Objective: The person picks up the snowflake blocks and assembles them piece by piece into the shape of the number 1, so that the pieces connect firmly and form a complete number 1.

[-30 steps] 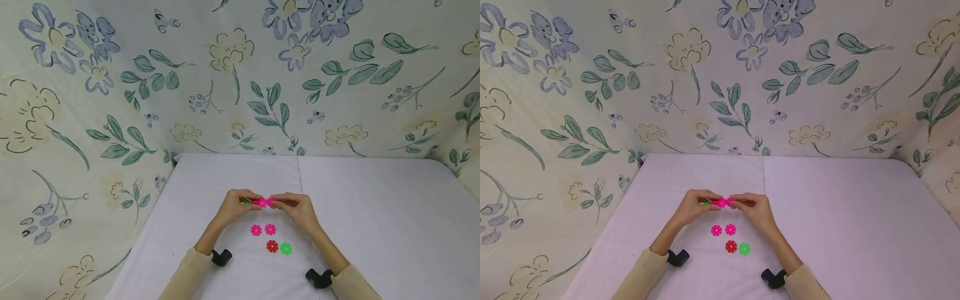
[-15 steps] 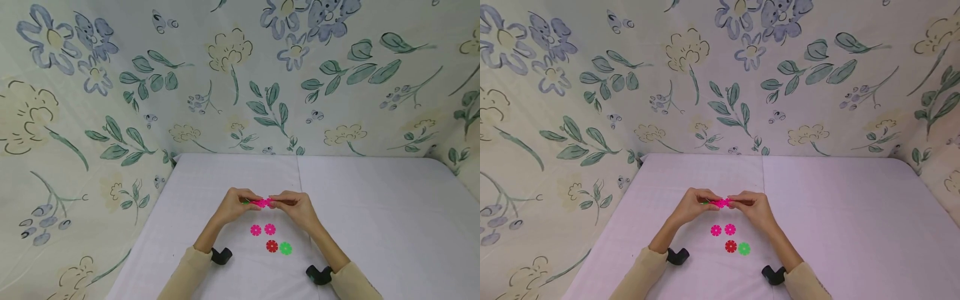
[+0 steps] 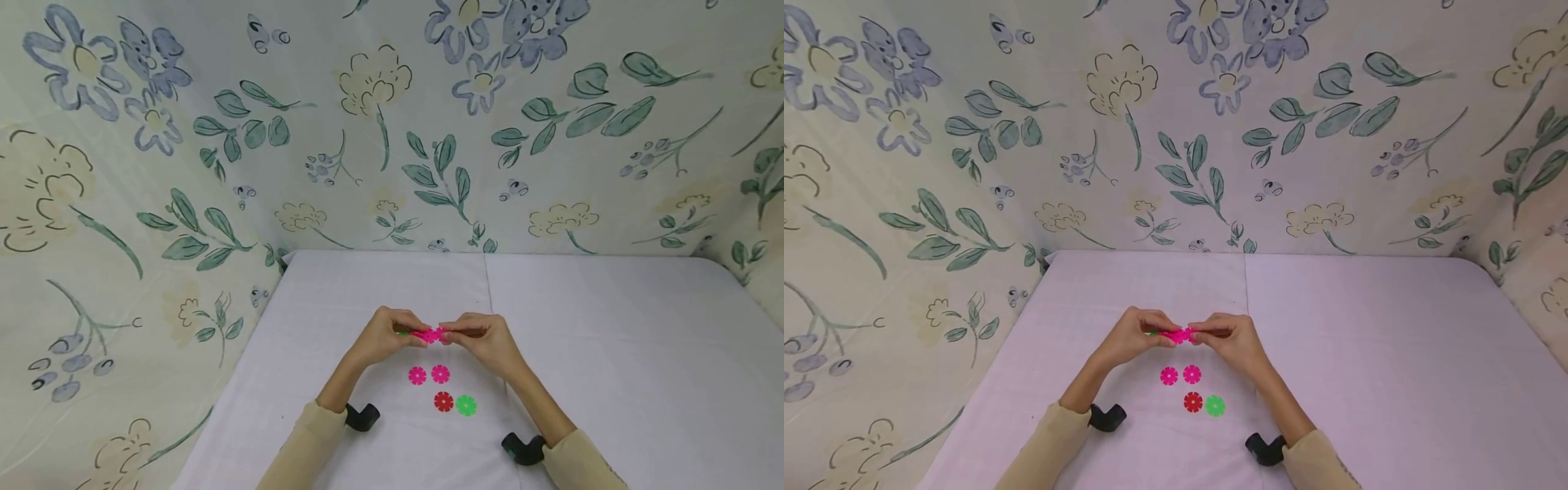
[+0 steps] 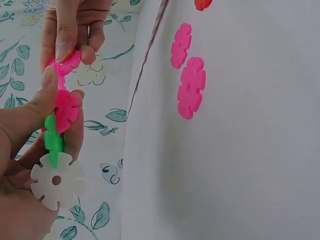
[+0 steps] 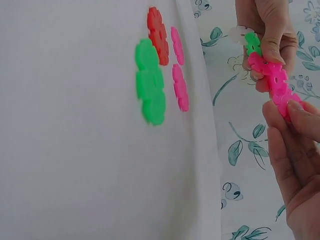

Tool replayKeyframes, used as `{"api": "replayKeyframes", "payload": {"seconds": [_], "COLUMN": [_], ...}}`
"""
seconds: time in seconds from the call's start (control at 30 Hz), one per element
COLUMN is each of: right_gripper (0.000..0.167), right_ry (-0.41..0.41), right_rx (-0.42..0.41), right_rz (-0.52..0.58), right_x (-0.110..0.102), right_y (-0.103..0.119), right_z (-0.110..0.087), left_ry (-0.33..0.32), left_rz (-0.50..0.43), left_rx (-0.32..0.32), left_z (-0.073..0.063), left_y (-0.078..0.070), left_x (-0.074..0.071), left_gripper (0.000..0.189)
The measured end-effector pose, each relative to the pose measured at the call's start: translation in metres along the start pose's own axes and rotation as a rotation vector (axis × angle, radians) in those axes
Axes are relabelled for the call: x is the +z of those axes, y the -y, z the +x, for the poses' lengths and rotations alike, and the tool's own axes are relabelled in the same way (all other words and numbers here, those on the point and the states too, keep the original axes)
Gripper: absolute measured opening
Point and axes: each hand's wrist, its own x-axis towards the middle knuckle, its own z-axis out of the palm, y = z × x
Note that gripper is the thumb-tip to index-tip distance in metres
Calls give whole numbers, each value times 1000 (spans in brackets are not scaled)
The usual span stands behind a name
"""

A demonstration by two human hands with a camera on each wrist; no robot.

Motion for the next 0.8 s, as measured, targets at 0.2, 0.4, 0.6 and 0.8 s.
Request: {"api": "replayKeyframes", "payload": {"seconds": [0.2, 0.4, 0.6, 0.8], "right_gripper": [25, 23, 22, 24], "right_ry": [-29, -91, -82, -79], "right_rx": [-22, -59, -62, -43], "right_rz": [-2, 17, 22, 20], "right_x": [4, 7, 8, 8], "right_y": [1, 1, 6, 6], "right_z": [-2, -4, -5, -6], "left_ry": [-1, -50, -31, -33], "left_rz": [13, -4, -16, -12], "left_rx": [15, 35, 28, 17], "left_z": [-3, -5, -5, -6], "left_y": [-2, -4, -7, -5], "left_x": [1, 3, 3, 5], "left_gripper": [23, 24, 24, 24]}}
